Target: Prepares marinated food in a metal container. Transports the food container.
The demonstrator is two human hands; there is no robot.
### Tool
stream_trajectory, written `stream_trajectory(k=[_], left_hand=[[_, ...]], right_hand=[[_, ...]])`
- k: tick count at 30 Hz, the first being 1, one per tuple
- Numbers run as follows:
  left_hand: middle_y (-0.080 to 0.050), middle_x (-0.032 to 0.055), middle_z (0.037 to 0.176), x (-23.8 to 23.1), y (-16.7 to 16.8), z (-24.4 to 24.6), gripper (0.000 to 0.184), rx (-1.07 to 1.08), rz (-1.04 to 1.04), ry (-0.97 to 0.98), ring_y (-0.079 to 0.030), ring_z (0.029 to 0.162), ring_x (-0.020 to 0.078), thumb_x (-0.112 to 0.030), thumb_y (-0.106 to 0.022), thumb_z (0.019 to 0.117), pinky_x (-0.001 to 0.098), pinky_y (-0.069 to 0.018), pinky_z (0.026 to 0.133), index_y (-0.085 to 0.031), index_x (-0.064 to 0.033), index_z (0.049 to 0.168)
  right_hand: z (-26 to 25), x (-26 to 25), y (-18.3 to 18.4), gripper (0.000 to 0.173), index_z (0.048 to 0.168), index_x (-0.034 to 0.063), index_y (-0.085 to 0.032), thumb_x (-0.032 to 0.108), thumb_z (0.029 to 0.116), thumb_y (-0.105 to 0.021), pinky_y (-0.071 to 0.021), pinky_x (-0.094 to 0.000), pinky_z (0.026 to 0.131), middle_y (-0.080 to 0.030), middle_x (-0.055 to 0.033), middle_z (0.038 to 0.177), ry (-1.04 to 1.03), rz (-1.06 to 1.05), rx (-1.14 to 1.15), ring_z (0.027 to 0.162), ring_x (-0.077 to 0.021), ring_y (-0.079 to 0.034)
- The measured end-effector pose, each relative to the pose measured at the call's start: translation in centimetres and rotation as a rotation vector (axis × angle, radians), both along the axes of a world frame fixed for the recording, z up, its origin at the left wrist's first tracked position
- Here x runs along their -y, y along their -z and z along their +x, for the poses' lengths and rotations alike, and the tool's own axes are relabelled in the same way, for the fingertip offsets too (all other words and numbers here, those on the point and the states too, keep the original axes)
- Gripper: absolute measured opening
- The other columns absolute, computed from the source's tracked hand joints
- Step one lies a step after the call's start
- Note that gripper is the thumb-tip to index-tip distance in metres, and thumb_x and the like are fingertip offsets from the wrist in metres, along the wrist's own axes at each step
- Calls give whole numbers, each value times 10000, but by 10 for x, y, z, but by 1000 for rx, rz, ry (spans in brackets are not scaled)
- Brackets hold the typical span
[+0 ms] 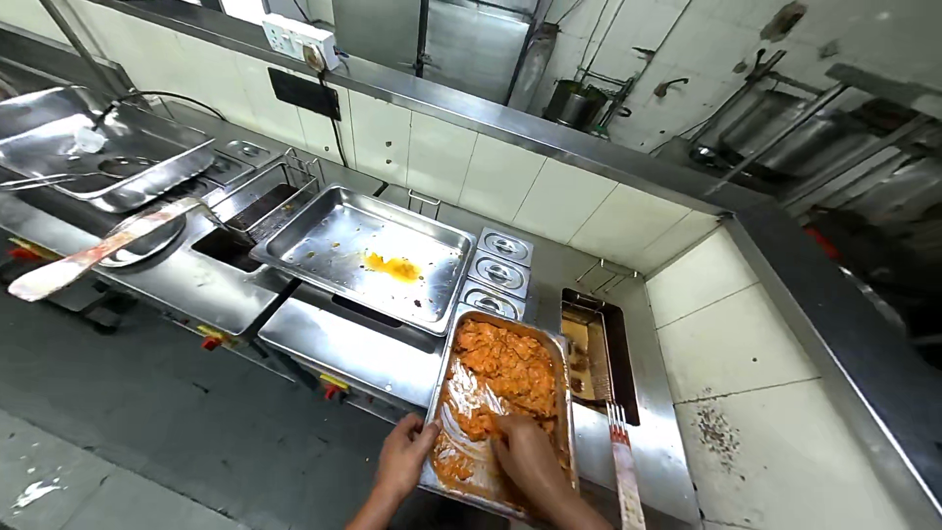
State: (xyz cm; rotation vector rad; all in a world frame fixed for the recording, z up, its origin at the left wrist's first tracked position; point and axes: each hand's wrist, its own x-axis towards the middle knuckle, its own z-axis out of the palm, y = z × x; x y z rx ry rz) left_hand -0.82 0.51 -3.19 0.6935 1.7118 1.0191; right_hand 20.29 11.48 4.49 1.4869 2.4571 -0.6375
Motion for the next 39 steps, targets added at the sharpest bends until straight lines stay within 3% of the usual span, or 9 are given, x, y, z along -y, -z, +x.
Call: stream_trajectory(k=[7,13,15,18,22,27,32,36,39], left_hand=[[-633,28,756,0,-3,-3,487,3,-16,40,-635,710,183,-606,-638,896,440,-549,708,-672,-125,970],[-634,25,753,-3,1,-4,496,-11,-10,56,-635,704,184,-621,-625,897,443,-549,704,-670,-131,961],[-652,37,792,-2,1,-4,497,-11,-8,65,-652,744,192,-610,-613,908,456,-560,740,-673,-122,982],[-646,36,772,-2,1,-3,503,-17,-3,61,-650,735,191,-616,-614,910,454,-557,732,-673,-120,968],[-651,30,786,-3,0,-3,511,-20,-3,52,-652,747,187,-635,-600,912,449,-557,738,-671,-132,968],[-636,6,752,-2,-7,-5,470,-65,45,39,-627,690,156,-601,-631,913,402,-548,688,-687,-136,936],[-594,-5,695,-4,-9,-5,398,-90,115,38,-588,624,145,-526,-653,922,376,-527,629,-662,-130,885],[-605,2,706,-4,-7,0,396,-71,126,15,-597,633,148,-516,-651,934,377,-535,642,-665,-122,904],[-603,-4,704,-4,-7,-1,393,-91,121,13,-596,632,141,-522,-655,924,373,-533,640,-657,-130,897]], right_hand=[[17,-18,-11,210,985,147,-748,327,886,-704,-598,-407,808,-738,2,910,362,-217,-468,847,-136,-708],[-22,22,-16,344,1208,16,-685,217,930,-659,-546,-564,965,-606,-240,1305,223,-101,227,1155,-402,-641],[-33,26,-26,268,1117,-7,-702,180,934,-646,-539,-566,954,-651,-245,1202,73,-211,257,1128,-399,-650],[-37,2,-19,251,1003,77,-742,299,893,-697,-546,-563,885,-727,-131,991,-61,-330,-58,973,-305,-693],[-80,-29,-24,321,1220,75,-703,259,975,-608,-531,-496,1004,-659,-158,1251,124,-110,-144,1141,-304,-655],[-115,-22,6,447,1422,37,-582,120,984,-540,-512,-527,1052,-538,-196,1449,-58,22,5,1302,-397,-551],[-69,24,0,172,1048,17,-728,74,943,-605,-524,-547,997,-636,-198,1269,-497,-175,-78,1179,-391,-609],[-42,-12,3,299,1158,52,-745,218,1034,-529,-481,-580,1022,-708,-178,1175,-655,-571,-101,1156,-341,-649],[-39,-25,-1,487,1056,7,-685,436,1077,-457,-480,-597,857,-667,-204,989,-504,-745,-18,941,-333,-641]])
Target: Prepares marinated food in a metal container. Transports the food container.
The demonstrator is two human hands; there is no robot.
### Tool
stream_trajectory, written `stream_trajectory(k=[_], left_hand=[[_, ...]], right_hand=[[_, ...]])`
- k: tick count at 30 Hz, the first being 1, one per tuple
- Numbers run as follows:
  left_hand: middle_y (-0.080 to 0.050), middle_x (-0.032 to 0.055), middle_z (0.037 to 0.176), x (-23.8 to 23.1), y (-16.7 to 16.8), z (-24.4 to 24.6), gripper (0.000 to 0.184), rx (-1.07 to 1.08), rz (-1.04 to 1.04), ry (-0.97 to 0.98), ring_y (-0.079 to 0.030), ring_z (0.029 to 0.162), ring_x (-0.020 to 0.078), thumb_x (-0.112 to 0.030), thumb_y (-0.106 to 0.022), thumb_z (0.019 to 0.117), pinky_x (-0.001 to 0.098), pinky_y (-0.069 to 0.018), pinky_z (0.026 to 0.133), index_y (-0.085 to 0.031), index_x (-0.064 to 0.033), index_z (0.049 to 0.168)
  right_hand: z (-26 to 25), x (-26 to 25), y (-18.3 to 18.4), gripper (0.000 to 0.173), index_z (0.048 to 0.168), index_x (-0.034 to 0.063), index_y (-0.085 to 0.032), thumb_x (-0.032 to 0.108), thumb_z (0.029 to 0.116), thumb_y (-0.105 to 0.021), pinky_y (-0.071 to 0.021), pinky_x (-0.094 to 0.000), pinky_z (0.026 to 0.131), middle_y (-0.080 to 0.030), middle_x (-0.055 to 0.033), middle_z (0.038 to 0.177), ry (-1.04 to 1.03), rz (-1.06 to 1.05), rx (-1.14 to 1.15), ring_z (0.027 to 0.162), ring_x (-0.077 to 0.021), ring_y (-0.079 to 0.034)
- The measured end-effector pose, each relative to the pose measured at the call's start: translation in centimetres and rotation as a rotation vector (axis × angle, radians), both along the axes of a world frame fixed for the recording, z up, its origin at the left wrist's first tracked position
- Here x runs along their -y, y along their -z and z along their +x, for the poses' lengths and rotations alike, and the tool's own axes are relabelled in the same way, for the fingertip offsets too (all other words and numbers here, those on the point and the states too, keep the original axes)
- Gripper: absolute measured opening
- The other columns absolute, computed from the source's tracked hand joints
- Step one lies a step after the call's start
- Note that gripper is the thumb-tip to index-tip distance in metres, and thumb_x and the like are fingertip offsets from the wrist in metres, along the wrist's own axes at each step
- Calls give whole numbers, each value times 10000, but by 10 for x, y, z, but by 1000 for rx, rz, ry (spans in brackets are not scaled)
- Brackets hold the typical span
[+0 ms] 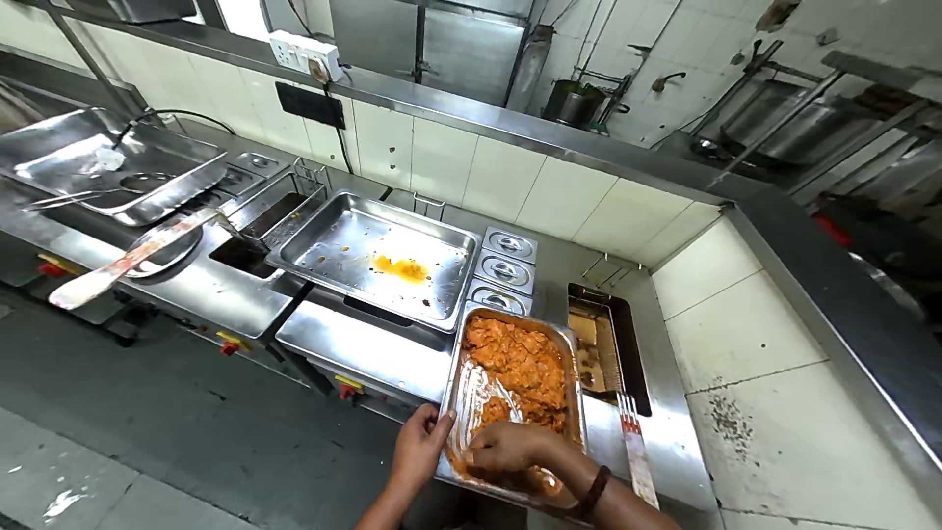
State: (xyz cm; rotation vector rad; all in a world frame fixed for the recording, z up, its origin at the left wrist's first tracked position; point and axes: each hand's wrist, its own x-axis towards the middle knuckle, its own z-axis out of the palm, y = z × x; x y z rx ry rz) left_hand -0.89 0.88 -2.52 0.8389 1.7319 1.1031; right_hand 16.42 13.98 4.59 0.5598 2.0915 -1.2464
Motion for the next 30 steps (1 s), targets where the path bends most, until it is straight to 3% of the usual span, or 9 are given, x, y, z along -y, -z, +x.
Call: stream_trajectory(k=[3,5,7,9,11,16,22,28,30], left_hand=[[-604,-1,702,1,0,0,402,3,-14,-6,-594,626,146,-527,-667,916,374,-532,637,-662,-126,903],[-611,9,720,2,0,0,418,24,-31,-17,-600,647,159,-537,-677,911,390,-537,652,-668,-119,921],[-610,7,720,3,2,2,426,37,-36,-34,-599,648,154,-550,-685,896,385,-532,650,-670,-125,909],[-611,7,710,4,4,2,422,48,-24,-52,-599,639,149,-542,-699,884,375,-530,639,-667,-121,888],[-615,5,699,4,5,2,415,46,-22,-63,-603,627,146,-534,-712,872,370,-533,627,-668,-121,875],[-599,7,679,3,5,1,410,49,-24,-65,-589,611,149,-524,-711,867,373,-523,612,-660,-117,865],[-609,15,685,2,5,2,391,64,0,-76,-596,610,146,-495,-715,868,355,-528,606,-662,-108,862],[-613,14,678,2,7,2,388,90,15,-85,-598,603,143,-485,-728,864,345,-528,600,-660,-103,862],[-621,14,687,2,5,2,386,94,9,-83,-607,613,143,-484,-730,864,344,-533,606,-662,-104,864]], right_hand=[[15,-3,3,453,995,27,-660,454,1049,-518,-482,-470,788,-616,-111,899,339,-95,-69,834,-213,-586],[28,-6,-2,342,1125,73,-659,378,1051,-522,-538,-361,789,-647,-30,931,749,-291,-219,840,-127,-622],[35,-2,-11,307,1156,117,-629,351,1088,-442,-527,-265,616,-641,-6,862,1136,-597,-350,693,-88,-597],[34,7,-16,370,986,125,-617,379,1101,-374,-414,-175,423,-571,3,711,1462,-987,-467,495,-43,-483],[29,14,-15,490,807,127,-591,485,1071,-388,-422,-197,396,-529,0,625,1691,-1302,-578,445,-69,-477],[18,19,-8,413,782,172,-552,477,1022,-410,-567,-428,623,-567,-30,661,1910,-1286,-758,613,-201,-604],[26,18,-6,177,1137,42,-563,153,1082,-436,-606,-311,597,-667,-135,885,1874,-1134,-772,688,-195,-682],[23,19,-10,514,734,133,-498,467,1105,-375,-354,-184,365,-457,10,575,1796,-1103,-681,406,-68,-415],[18,18,-14,434,767,142,-501,430,1088,-446,-376,-201,374,-469,7,586,1954,-981,-645,421,-78,-436]])
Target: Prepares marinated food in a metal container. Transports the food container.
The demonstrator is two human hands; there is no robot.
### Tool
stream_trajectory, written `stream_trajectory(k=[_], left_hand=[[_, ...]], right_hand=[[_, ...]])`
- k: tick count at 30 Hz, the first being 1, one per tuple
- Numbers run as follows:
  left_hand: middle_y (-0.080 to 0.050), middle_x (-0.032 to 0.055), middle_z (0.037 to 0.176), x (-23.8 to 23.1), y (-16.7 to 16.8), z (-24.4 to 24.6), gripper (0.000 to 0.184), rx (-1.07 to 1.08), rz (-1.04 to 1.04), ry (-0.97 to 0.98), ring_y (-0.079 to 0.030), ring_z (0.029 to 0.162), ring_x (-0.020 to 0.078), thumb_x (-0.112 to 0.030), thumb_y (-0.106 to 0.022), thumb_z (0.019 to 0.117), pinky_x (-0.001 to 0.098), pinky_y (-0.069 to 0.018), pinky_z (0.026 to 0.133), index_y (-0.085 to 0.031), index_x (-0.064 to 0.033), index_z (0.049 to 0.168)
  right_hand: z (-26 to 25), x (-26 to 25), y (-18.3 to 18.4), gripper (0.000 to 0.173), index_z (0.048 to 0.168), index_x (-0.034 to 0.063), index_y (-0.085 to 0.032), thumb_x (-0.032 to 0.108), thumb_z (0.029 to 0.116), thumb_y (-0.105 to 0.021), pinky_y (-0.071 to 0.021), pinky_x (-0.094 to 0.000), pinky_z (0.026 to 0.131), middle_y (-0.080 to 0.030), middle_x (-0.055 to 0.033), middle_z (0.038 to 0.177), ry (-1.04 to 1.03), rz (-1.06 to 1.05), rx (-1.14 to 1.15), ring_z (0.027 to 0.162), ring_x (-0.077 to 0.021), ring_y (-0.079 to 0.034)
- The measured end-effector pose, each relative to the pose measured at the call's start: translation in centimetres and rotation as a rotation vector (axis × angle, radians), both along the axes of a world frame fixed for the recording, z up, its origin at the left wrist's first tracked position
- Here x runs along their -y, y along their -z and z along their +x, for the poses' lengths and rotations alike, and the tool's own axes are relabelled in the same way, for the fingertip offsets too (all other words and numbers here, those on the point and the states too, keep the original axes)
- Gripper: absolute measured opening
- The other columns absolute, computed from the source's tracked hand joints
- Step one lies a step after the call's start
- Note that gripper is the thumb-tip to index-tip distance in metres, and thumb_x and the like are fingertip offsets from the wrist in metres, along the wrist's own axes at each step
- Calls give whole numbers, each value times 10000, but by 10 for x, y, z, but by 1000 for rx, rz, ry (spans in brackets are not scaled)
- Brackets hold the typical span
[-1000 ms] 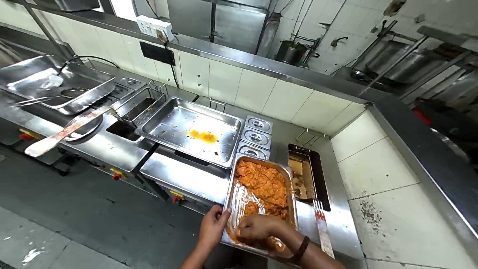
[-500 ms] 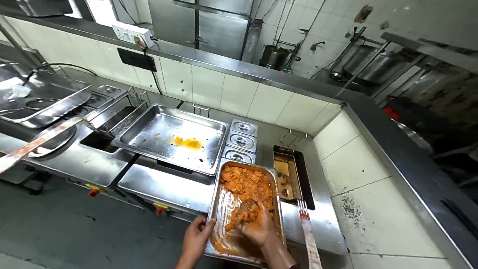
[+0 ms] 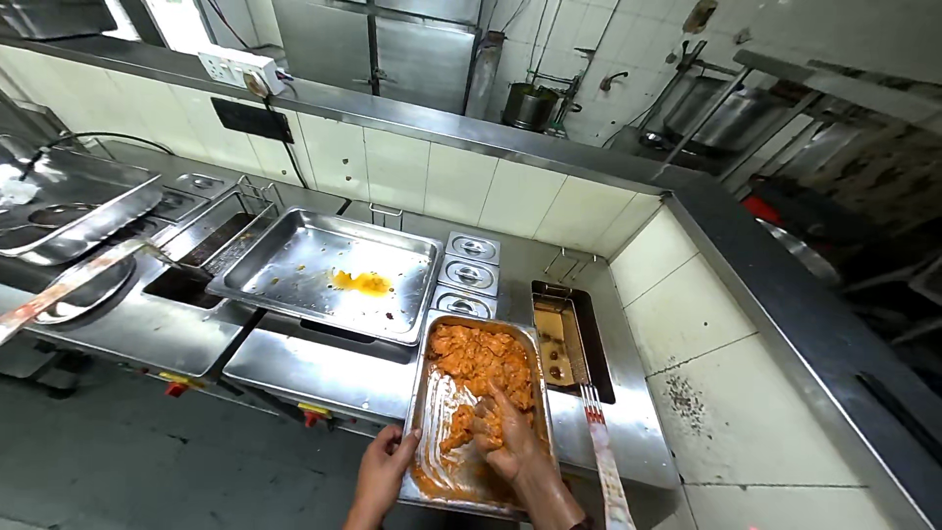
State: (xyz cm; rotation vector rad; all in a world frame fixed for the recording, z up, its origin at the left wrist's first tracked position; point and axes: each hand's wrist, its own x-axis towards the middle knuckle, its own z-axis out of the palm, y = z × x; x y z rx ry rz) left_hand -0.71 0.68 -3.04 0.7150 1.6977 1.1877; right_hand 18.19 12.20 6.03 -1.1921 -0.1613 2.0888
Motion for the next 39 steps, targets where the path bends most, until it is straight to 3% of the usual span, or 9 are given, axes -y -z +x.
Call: stream_trajectory(k=[5,7,10,14,20,25,30,36,39], left_hand=[[-641,33,709,2,-2,1,389,22,1,-5,-628,635,156,-470,-733,865,364,-554,629,-674,-87,891],[-634,30,703,2,-1,2,387,30,2,-5,-619,627,155,-466,-731,867,364,-547,623,-670,-85,893],[-632,27,704,2,-1,3,370,39,8,-5,-615,630,149,-447,-731,876,359,-541,624,-669,-83,882],[-634,40,715,3,-3,2,348,46,-1,15,-620,649,158,-414,-724,903,376,-548,645,-656,-74,881],[-623,36,701,4,-8,1,285,77,16,19,-610,631,142,-324,-706,931,357,-545,636,-632,-55,871],[-630,36,711,4,-13,2,272,79,-4,16,-619,641,133,-297,-688,947,354,-553,654,-630,-36,896],[-646,39,758,5,-13,3,282,51,-15,-4,-622,678,123,-305,-691,948,349,-552,684,-645,-29,920],[-640,56,774,10,-12,3,339,-6,-51,-29,-614,691,139,-331,-707,942,374,-548,694,-656,0,993],[-640,37,751,12,-13,6,348,-35,-84,-56,-604,664,126,-348,-722,925,362,-540,669,-665,-13,1002]], right_hand=[[12,-7,-21,247,1186,48,-518,233,1068,-405,-589,-443,777,-637,-159,1032,51,4,-69,899,-274,-665],[20,-7,-26,227,1102,14,-585,178,1067,-432,-616,-339,676,-683,-151,938,27,24,-94,773,-216,-697],[23,-5,-31,393,959,114,-603,423,1078,-392,-472,-204,422,-606,-34,698,-18,-1,-187,489,-85,-554],[13,-3,-26,459,833,145,-552,508,1062,-388,-563,-352,546,-592,-44,681,83,-47,-242,584,-177,-612],[25,-13,-27,458,719,150,-507,422,1074,-405,-366,-174,349,-482,19,559,119,-52,-297,386,-54,-432],[73,-67,-36,388,896,90,-567,381,1107,-420,-399,-247,425,-471,6,606,-49,351,459,453,-88,-425],[127,-187,2,371,1312,6,-579,260,1048,-523,-561,-485,812,-655,-196,1094,-570,518,1208,904,-291,-662],[136,-270,45,329,1075,25,-712,249,838,-760,-534,-580,927,-687,-213,1128,-920,607,1574,1066,-369,-663],[128,-288,62,361,1081,22,-724,307,861,-745,-511,-607,968,-688,-224,1156,-1024,635,1663,1123,-395,-647]])
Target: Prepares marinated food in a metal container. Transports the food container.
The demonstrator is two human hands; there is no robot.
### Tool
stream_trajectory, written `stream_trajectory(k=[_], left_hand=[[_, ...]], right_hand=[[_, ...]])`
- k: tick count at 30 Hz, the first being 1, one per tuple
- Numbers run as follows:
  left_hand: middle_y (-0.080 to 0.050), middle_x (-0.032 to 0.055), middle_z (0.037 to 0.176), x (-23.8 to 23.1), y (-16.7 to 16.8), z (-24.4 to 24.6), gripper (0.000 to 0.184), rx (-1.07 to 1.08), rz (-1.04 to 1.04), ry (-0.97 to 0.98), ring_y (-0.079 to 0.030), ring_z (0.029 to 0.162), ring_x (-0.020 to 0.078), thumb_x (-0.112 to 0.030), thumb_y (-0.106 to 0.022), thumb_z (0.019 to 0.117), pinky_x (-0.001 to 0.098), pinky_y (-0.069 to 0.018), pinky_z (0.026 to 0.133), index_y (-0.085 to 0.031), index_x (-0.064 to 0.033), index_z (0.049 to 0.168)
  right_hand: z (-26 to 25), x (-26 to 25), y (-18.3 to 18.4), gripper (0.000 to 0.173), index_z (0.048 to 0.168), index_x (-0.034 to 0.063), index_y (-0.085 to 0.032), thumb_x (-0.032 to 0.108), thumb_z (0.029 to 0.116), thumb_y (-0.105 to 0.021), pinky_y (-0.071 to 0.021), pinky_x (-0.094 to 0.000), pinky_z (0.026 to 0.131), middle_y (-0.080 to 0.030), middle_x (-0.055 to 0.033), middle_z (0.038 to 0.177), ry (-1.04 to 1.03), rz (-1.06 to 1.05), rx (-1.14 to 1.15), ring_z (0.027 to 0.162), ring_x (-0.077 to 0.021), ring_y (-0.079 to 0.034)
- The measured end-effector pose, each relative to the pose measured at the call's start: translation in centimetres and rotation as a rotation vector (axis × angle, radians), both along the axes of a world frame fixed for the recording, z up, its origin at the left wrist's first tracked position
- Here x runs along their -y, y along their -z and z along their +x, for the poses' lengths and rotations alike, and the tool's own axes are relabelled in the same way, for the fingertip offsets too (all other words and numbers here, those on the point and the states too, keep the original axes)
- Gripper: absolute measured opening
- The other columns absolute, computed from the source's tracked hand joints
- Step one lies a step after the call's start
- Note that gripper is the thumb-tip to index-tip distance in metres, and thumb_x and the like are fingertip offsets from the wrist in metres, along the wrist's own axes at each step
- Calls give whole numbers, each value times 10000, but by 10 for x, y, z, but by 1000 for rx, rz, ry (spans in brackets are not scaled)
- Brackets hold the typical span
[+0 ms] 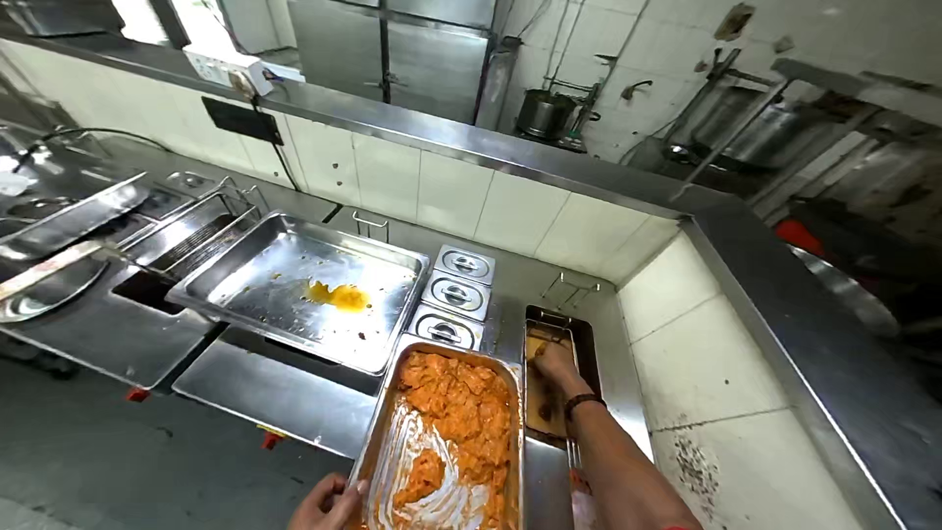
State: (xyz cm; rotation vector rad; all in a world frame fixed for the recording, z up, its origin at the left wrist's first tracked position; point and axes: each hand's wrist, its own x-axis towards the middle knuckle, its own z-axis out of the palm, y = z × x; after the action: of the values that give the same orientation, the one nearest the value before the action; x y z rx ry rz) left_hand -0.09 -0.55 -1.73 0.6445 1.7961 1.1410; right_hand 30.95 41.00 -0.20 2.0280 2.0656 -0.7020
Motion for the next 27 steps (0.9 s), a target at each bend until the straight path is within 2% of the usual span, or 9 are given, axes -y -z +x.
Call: stream_trajectory(k=[3,8,12,16,18,20,23,25,27], left_hand=[[-630,24,725,3,-3,0,378,-16,-55,-16,-597,639,129,-401,-737,901,365,-535,648,-673,-40,992],[-643,13,727,-1,0,-1,389,-6,-37,-26,-613,638,131,-460,-732,874,352,-542,631,-685,-85,966],[-637,3,722,-5,5,-2,377,9,-27,-8,-613,642,130,-478,-721,865,340,-537,633,-684,-110,939],[-640,10,730,-6,10,-3,416,34,-25,14,-624,659,143,-526,-717,863,364,-547,653,-690,-117,933],[-644,15,735,-7,8,-3,427,36,-33,29,-629,667,151,-531,-711,866,375,-554,663,-693,-111,940],[-631,13,727,-8,9,-4,430,22,-40,54,-622,665,152,-536,-695,877,381,-546,662,-686,-110,930],[-620,12,715,-9,9,-6,419,27,-18,78,-610,649,152,-528,-688,889,378,-541,651,-679,-110,916],[-614,9,711,-11,9,-7,426,27,-6,96,-602,641,153,-540,-688,884,383,-538,649,-679,-115,922],[-622,5,719,-10,11,-8,437,30,-5,113,-607,646,152,-556,-683,884,388,-541,656,-682,-121,934]], right_hand=[[-16,-2,1,310,1076,27,-722,287,906,-713,-518,-612,934,-702,-223,1122,2,4,37,1094,-398,-665],[-10,-3,-2,282,1032,20,-739,275,912,-727,-518,-624,913,-711,-236,1070,65,81,-49,1044,-410,-675],[-7,20,-45,243,1046,6,-733,223,939,-709,-517,-662,871,-701,-267,1038,69,183,-123,1002,-448,-671],[-32,84,-100,215,1043,34,-736,222,987,-649,-539,-636,822,-716,-204,962,-22,292,-245,914,-392,-690],[-54,141,-119,240,1112,55,-737,227,992,-621,-558,-585,889,-725,-167,1038,-192,175,-287,974,-336,-700],[-80,198,-113,269,1180,64,-729,194,988,-594,-545,-515,985,-710,-142,1180,-420,28,-304,1098,-291,-683],[-106,257,-68,340,1296,138,-700,138,976,-584,-498,-460,1097,-606,-84,1431,-682,-29,-291,1301,-250,-595],[-111,277,-34,334,1271,154,-723,116,973,-575,-491,-428,1107,-627,-68,1406,-677,83,-246,1315,-239,-583],[-110,291,-21,255,1149,129,-771,139,961,-599,-558,-418,998,-701,-81,1230,-564,199,-170,1157,-243,-667]])
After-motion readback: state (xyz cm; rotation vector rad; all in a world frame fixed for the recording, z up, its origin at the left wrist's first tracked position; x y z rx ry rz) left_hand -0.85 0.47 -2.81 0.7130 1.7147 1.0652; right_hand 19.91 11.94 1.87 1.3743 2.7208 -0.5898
